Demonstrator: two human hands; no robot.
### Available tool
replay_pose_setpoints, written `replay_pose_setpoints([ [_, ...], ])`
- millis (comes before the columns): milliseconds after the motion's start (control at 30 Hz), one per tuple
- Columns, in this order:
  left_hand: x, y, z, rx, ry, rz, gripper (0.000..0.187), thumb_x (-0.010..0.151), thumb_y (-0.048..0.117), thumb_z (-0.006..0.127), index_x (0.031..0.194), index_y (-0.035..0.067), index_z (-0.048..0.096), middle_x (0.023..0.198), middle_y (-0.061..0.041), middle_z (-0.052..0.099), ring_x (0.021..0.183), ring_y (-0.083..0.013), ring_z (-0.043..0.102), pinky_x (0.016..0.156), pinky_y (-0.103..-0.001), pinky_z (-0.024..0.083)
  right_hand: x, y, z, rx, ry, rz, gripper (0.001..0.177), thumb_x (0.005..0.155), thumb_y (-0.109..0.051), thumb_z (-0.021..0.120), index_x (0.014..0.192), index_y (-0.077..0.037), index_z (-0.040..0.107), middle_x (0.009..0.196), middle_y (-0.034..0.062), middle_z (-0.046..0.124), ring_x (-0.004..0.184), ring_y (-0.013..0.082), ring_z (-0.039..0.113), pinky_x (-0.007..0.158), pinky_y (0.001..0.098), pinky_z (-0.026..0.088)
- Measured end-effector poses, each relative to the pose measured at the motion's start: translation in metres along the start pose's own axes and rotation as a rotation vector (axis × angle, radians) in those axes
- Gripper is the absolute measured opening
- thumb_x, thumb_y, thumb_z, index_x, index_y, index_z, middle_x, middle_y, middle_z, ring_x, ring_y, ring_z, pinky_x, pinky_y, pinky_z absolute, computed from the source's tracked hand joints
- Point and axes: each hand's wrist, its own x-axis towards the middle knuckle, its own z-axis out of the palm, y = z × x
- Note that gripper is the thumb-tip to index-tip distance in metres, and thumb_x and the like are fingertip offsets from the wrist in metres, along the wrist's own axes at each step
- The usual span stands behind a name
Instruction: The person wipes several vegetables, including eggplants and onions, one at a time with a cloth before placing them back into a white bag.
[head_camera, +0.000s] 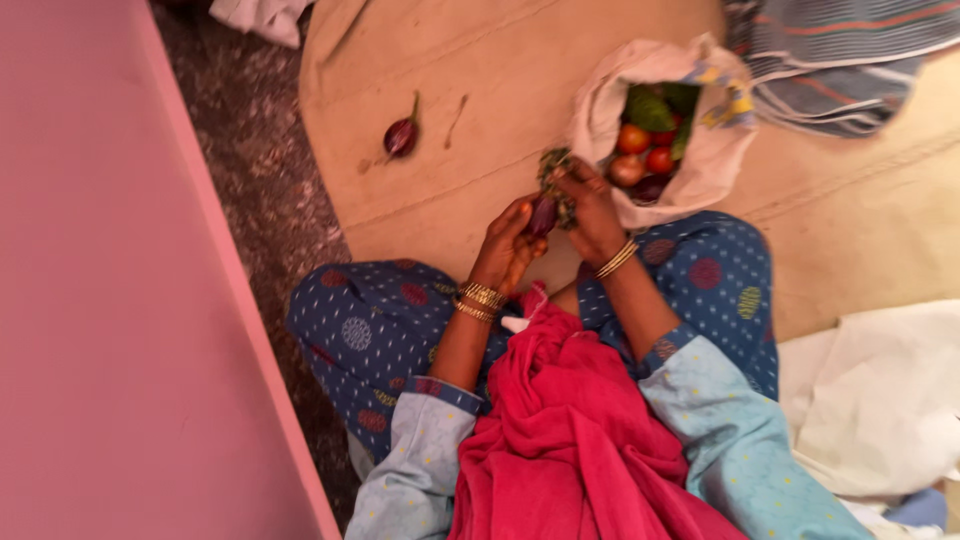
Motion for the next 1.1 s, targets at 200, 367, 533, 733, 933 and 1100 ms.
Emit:
replay_pose_setpoints([
  [200, -0.01, -0.005, -0.008, 0.02, 0.014, -0.05, 0.041, 0.105, 0.026, 0.061, 0.139, 0.003, 0.058, 0.104, -0.006, 0.067, 0.075, -0.016, 0.063, 0.065, -0.029, 0.053, -0.009, 0.019, -0.014, -0.221, 0.093, -0.039, 0.027, 0.098, -0.003, 0.06, 0.124, -0.002, 0.066, 0.109, 0.0015, 0.074, 0.098, 0.01, 0.067, 0.089, 0.026, 0.053],
  [367, -0.019, 0.0, -0.005, 0.08, 0.033, -0.021, 0.04, 0.105, 0.025, 0.062, 0.138, 0.003, 0.06, 0.103, -0.006, 0.067, 0.071, -0.0149, 0.061, 0.063, -0.028, 0.052, -0.027, 0.021, -0.001, -0.407, 0.171, -0.062, 0.03, 0.099, -0.011, 0.064, 0.129, -0.005, 0.067, 0.097, 0.0014, 0.069, 0.08, 0.0104, 0.058, 0.071, 0.0261, 0.046],
  [533, -0.039, 0.015, 0.018, -0.042, 0.063, -0.034, 0.041, 0.103, 0.027, 0.061, 0.138, 0.006, 0.058, 0.108, -0.005, 0.069, 0.08, -0.0141, 0.062, 0.072, -0.028, 0.054, -0.052, 0.001, 0.03, -0.507, 0.281, -0.114, 0.032, 0.098, -0.018, 0.065, 0.128, -0.006, 0.068, 0.088, -0.0024, 0.07, 0.062, 0.0062, 0.052, 0.052, 0.0229, 0.04],
  [733, -0.075, 0.021, 0.043, -0.285, 0.04, -0.046, 0.041, 0.103, 0.032, 0.06, 0.136, 0.01, 0.056, 0.117, -0.011, 0.07, 0.092, -0.0214, 0.065, 0.08, -0.038, 0.056, -0.096, -0.03, 0.054, -0.516, 0.268, -0.176, 0.033, 0.099, -0.017, 0.067, 0.128, -0.001, 0.068, 0.091, -0.001, 0.071, 0.072, 0.0064, 0.056, 0.062, 0.0227, 0.045],
  [933, -0.094, 0.031, 0.068, -0.195, 0.043, -0.012, 0.042, 0.101, 0.02, 0.058, 0.141, 0.011, 0.052, 0.121, -0.008, 0.069, 0.106, -0.0216, 0.067, 0.09, -0.038, 0.056, -0.139, -0.057, 0.085, -0.68, 0.167, -0.342, 0.027, 0.098, -0.011, 0.065, 0.121, 0.002, 0.07, 0.108, 0.0044, 0.072, 0.096, 0.0095, 0.066, 0.083, 0.0256, 0.054],
  [1100, -0.106, 0.043, 0.085, -0.148, 0.018, 0.009, 0.045, 0.104, 0.017, 0.059, 0.148, 0.008, 0.051, 0.122, -0.009, 0.068, 0.105, -0.0212, 0.066, 0.09, -0.037, 0.056, -0.146, -0.074, 0.104, -0.733, 0.12, -0.41, 0.02, 0.098, -0.005, 0.065, 0.116, 0.001, 0.071, 0.107, 0.0092, 0.073, 0.098, 0.014, 0.07, 0.087, 0.0272, 0.055],
])
